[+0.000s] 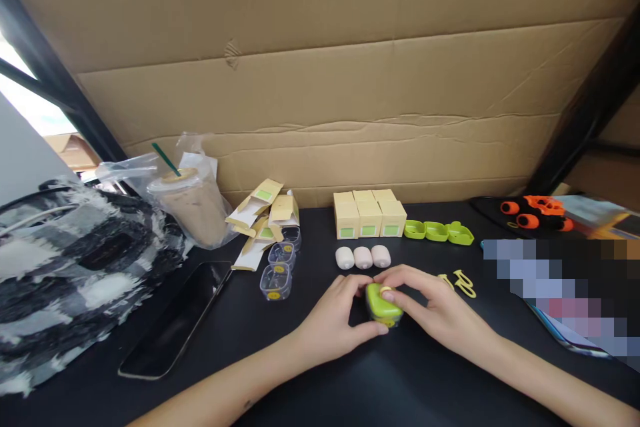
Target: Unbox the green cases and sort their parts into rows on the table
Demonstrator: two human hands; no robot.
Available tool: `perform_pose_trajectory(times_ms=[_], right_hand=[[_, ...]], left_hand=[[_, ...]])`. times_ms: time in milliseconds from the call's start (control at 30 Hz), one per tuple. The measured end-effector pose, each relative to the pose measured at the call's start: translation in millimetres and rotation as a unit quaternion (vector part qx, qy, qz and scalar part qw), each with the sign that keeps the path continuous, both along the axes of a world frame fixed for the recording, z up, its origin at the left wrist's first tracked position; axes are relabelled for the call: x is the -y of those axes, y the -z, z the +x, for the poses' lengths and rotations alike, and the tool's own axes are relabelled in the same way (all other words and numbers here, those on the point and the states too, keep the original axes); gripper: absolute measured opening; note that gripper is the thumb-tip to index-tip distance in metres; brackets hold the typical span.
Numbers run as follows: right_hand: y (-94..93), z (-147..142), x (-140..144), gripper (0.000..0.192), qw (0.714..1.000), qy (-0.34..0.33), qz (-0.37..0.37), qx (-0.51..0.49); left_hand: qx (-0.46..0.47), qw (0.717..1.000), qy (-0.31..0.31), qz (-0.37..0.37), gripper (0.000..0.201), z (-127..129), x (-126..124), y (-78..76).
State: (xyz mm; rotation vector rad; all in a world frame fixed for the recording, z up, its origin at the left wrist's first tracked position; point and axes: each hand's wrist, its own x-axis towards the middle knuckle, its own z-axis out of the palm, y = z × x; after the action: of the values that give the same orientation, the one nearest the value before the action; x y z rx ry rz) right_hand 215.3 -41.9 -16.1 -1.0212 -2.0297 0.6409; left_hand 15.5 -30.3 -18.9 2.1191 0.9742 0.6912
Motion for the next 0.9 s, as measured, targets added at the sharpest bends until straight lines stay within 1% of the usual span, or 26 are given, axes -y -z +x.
perform_pose_trajectory(times_ms=[100, 267, 367, 433, 500, 567, 600, 700, 733, 767, 833, 867, 900], right_hand=[[0.6, -0.6, 1.1, 0.015, 1.0, 0.0, 0.0, -0.001], [3.3, -1.8, 1.4, 0.013, 0.998, 0.026, 0.054, 0.032], [2.6, -3.3, 2.4, 0.011, 0.996, 0.045, 0.076, 0.033], [-2.0, -2.9, 4.1, 0.01, 0.995, 0.062, 0.08, 0.006], [-9.9, -0.7, 6.3, 0.009, 0.991, 0.092, 0.082, -0.05], [-18.4, 2.9, 8.0, 0.008, 0.981, 0.127, 0.097, -0.109], [-21.9, 5.0, 8.3, 0.007, 0.975, 0.142, 0.109, -0.128], [-26.4, 10.2, 6.5, 0.006, 0.967, 0.165, 0.135, -0.137], [-26.0, 11.3, 5.3, 0.007, 0.968, 0.169, 0.133, -0.133], [-25.1, 11.9, 3.9, 0.008, 0.968, 0.171, 0.126, -0.131], [-22.6, 11.9, 1.4, 0.01, 0.97, 0.175, 0.111, -0.126], [-21.5, 11.4, 0.5, 0.011, 0.971, 0.175, 0.106, -0.125], [-20.7, 10.8, -0.2, 0.012, 0.972, 0.174, 0.103, -0.123]], left_hand=[[-0.016, 1.0, 0.004, 0.002, 0.047, 0.5, -0.2, 0.8], [-0.023, 1.0, 0.009, 0.002, 0.047, 0.9, 0.7, -0.9], [-0.04, 0.999, 0.011, 0.003, 0.048, 0.5, 0.1, -1.0], [-0.053, 0.998, 0.016, 0.008, 0.047, -0.2, -0.3, -0.7], [-0.056, 0.998, 0.018, 0.017, 0.045, -0.9, 0.0, -0.1], [-0.054, 0.998, 0.013, 0.025, 0.044, -1.2, 0.8, 0.7], [-0.052, 0.998, 0.009, 0.026, 0.049, -0.9, 1.2, 1.2], [-0.036, 0.999, -0.004, 0.031, 0.076, 1.6, 0.4, 1.7], [-0.028, 0.999, -0.002, 0.04, 0.078, 2.6, -0.5, 1.1], [-0.02, 0.998, 0.007, 0.055, 0.071, 3.2, -1.4, -0.4], [-0.025, 0.995, 0.035, 0.091, 0.037, 1.9, -1.4, -6.1], [-0.043, 0.992, 0.048, 0.109, 0.021, -0.7, 0.4, -10.6], [-0.069, 0.988, 0.056, 0.127, 0.011, -4.9, 3.8, -15.9]])
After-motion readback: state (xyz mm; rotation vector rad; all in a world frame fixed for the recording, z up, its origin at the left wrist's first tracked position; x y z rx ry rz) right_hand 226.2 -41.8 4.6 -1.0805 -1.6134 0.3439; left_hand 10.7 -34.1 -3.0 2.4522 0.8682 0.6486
